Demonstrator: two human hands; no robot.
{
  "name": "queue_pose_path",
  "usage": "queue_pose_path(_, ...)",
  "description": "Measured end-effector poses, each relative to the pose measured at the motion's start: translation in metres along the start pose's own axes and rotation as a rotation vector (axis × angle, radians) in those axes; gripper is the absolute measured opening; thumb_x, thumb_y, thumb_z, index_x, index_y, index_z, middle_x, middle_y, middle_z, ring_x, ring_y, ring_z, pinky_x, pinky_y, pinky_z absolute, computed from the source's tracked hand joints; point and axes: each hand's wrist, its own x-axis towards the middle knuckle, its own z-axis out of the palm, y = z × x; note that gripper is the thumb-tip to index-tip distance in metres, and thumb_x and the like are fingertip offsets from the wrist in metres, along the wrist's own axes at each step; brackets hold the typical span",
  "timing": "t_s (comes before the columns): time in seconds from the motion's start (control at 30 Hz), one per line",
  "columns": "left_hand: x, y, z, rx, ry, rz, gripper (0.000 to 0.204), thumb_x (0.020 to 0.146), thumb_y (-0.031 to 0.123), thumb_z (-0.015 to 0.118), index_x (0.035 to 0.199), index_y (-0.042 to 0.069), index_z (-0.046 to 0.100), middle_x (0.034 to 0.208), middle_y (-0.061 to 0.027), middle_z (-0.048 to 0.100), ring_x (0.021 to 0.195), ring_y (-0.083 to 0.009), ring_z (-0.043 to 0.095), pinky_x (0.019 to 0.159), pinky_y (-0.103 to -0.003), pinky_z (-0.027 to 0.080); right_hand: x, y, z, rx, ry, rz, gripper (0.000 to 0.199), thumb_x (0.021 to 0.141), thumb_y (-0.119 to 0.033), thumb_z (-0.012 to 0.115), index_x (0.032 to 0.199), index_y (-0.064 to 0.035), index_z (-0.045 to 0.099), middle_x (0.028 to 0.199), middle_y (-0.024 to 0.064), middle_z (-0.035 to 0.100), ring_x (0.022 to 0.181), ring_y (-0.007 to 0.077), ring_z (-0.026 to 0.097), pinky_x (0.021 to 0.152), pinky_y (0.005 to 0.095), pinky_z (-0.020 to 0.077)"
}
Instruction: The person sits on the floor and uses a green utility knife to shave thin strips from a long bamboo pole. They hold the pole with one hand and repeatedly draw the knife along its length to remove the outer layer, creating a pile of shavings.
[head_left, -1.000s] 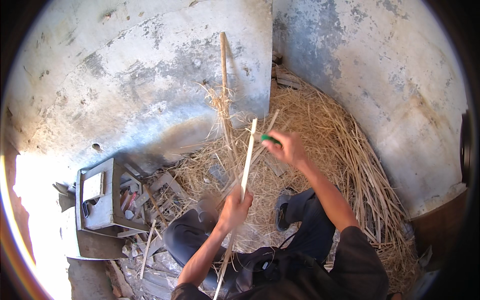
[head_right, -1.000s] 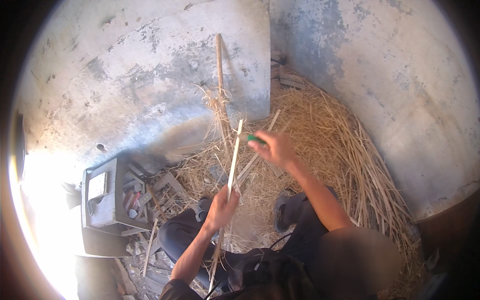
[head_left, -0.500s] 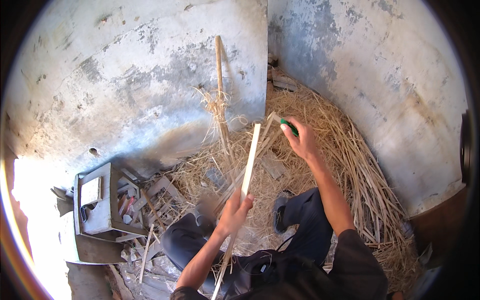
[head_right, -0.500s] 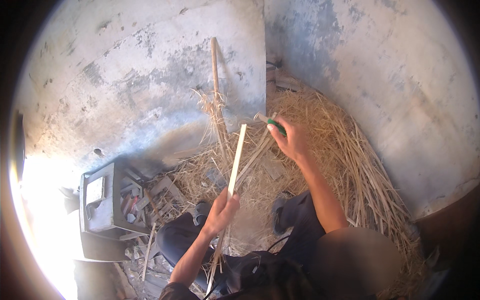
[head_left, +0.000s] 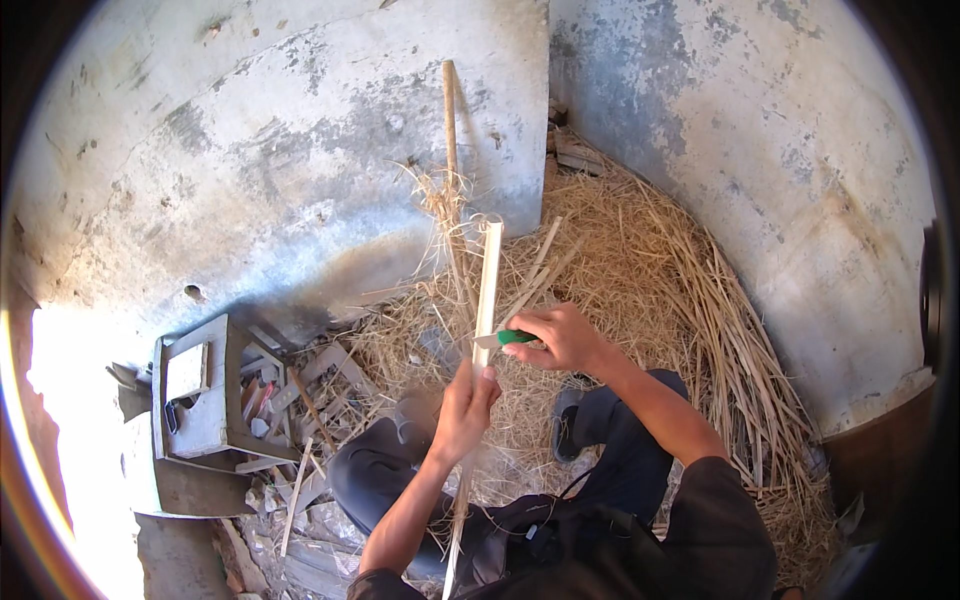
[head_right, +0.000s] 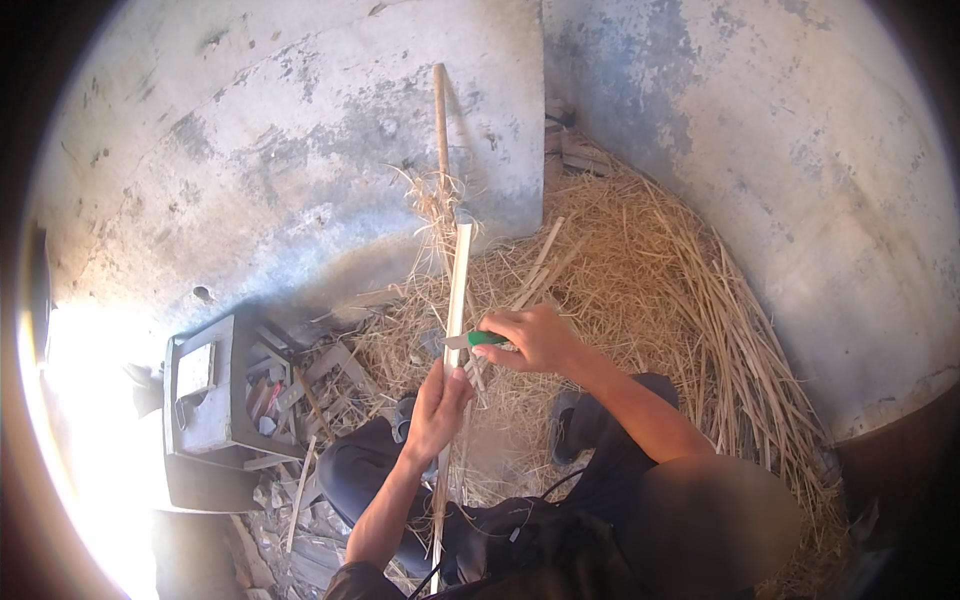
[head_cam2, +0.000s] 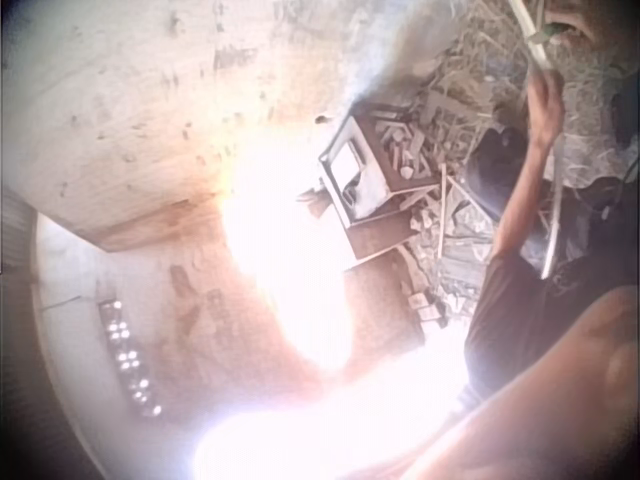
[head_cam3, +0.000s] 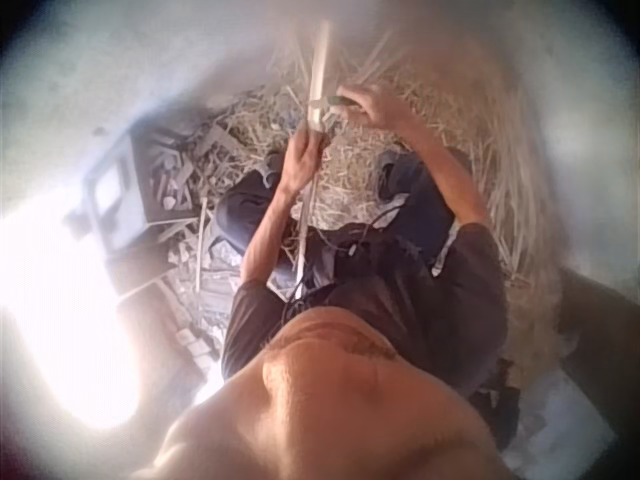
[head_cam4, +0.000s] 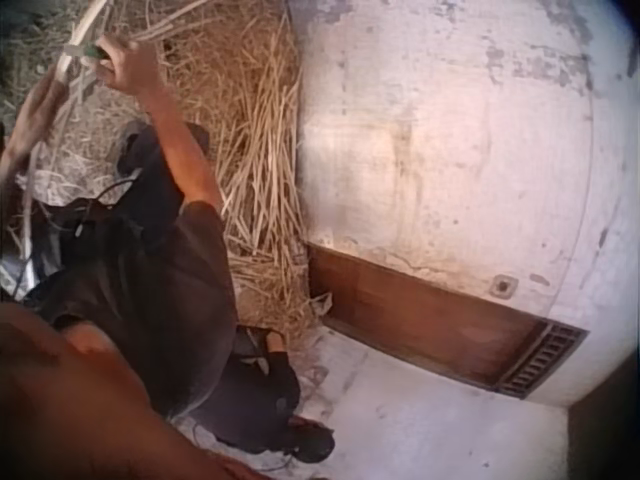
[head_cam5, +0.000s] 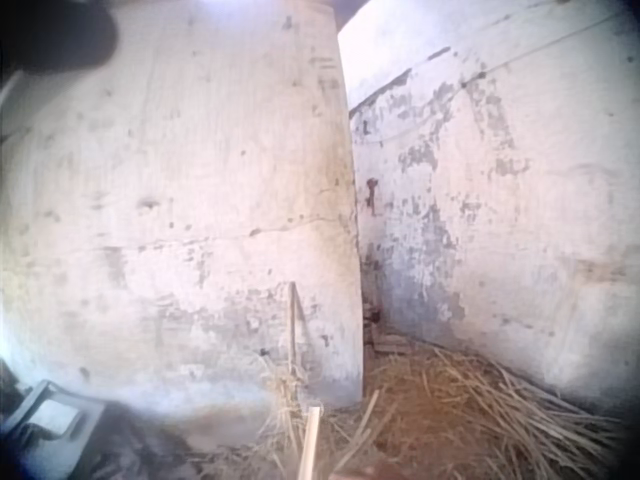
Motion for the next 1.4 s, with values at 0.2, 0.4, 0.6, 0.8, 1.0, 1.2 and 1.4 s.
queue_pose_path(0.2, -0.001, 0.008, -0.006, 0.106, 0.020, -0.006, 0.031, 0.114, 0.027, 0.046, 0.122, -0.001, 0.054, 0.072, -0.0019, 0.053, 0.064, -0.0088, 0.048, 0.058, -0.031, 0.042, 0.000, -0.001, 0.010, -0.004, 0.054, -0.052, 0.030, 0.095, -0.039, 0.074, 0.093, -0.0091, 0.074, 0.083, 0.0048, 0.076, 0.064, 0.0212, 0.073, 0.056, 0.0327, 0.0570)
queue_pose_path(0.4, -0.003, 0.021, -0.006, 0.172, 0.006, -0.008, 0.032, 0.114, 0.028, 0.043, 0.120, -0.001, 0.054, 0.071, -0.0029, 0.054, 0.061, -0.0103, 0.049, 0.058, -0.032, 0.044, 0.002, -0.001, 0.008, -0.064, 0.078, -0.085, 0.030, 0.094, -0.040, 0.075, 0.092, -0.0093, 0.075, 0.084, 0.0041, 0.076, 0.062, 0.0192, 0.072, 0.055, 0.0314, 0.0568)
queue_pose_path(0.6, -0.003, 0.024, -0.006, 0.120, -0.046, -0.018, 0.031, 0.115, 0.028, 0.041, 0.116, 0.000, 0.054, 0.071, -0.0017, 0.055, 0.060, -0.0090, 0.050, 0.056, -0.029, 0.044, 0.001, 0.005, 0.009, -0.081, 0.162, -0.120, 0.034, 0.095, -0.045, 0.074, 0.090, -0.0110, 0.075, 0.078, 0.0007, 0.075, 0.054, 0.0182, 0.068, 0.049, 0.0317, 0.0522)
queue_pose_path(0.8, -0.003, 0.029, -0.007, 0.073, -0.070, -0.090, 0.030, 0.115, 0.029, 0.041, 0.109, 0.001, 0.053, 0.071, -0.0008, 0.054, 0.060, -0.0078, 0.048, 0.055, -0.028, 0.043, 0.004, 0.003, 0.004, -0.098, 0.181, -0.145, 0.032, 0.095, -0.043, 0.074, 0.090, -0.0110, 0.074, 0.079, 0.0004, 0.075, 0.055, 0.0182, 0.069, 0.049, 0.0319, 0.0526)
queue_pose_path(1.0, -0.005, 0.023, -0.007, 0.084, -0.087, -0.084, 0.029, 0.115, 0.027, 0.042, 0.105, 0.001, 0.052, 0.072, -0.0016, 0.055, 0.062, -0.0087, 0.050, 0.057, -0.030, 0.044, 0.002, 0.014, 0.001, -0.084, 0.202, -0.058, 0.034, 0.096, -0.044, 0.072, 0.094, -0.0105, 0.075, 0.080, 0.0028, 0.075, 0.057, 0.0173, 0.070, 0.050, 0.0316, 0.0532)
queue_pose_path(1.2, -0.010, 0.016, -0.003, 0.175, -0.131, -0.047, 0.030, 0.114, 0.027, 0.044, 0.101, 0.000, 0.050, 0.072, -0.0046, 0.056, 0.065, -0.0134, 0.054, 0.061, -0.034, 0.048, 0.005, 0.044, -0.028, -0.155, 0.341, 0.036, 0.038, 0.100, -0.047, 0.067, 0.098, -0.0092, 0.075, 0.075, 0.0026, 0.074, 0.055, 0.0156, 0.068, 0.046, 0.0296, 0.0493)
queue_pose_path(1.4, -0.009, 0.022, -0.003, 0.261, -0.165, -0.059, 0.031, 0.114, 0.028, 0.046, 0.102, 0.000, 0.050, 0.073, -0.0068, 0.057, 0.065, -0.0157, 0.055, 0.063, -0.035, 0.049, 0.008, 0.054, -0.045, -0.176, 0.312, 0.141, 0.036, 0.099, -0.043, 0.068, 0.099, -0.0074, 0.074, 0.076, 0.0062, 0.072, 0.058, 0.0182, 0.068, 0.050, 0.0331, 0.0520)
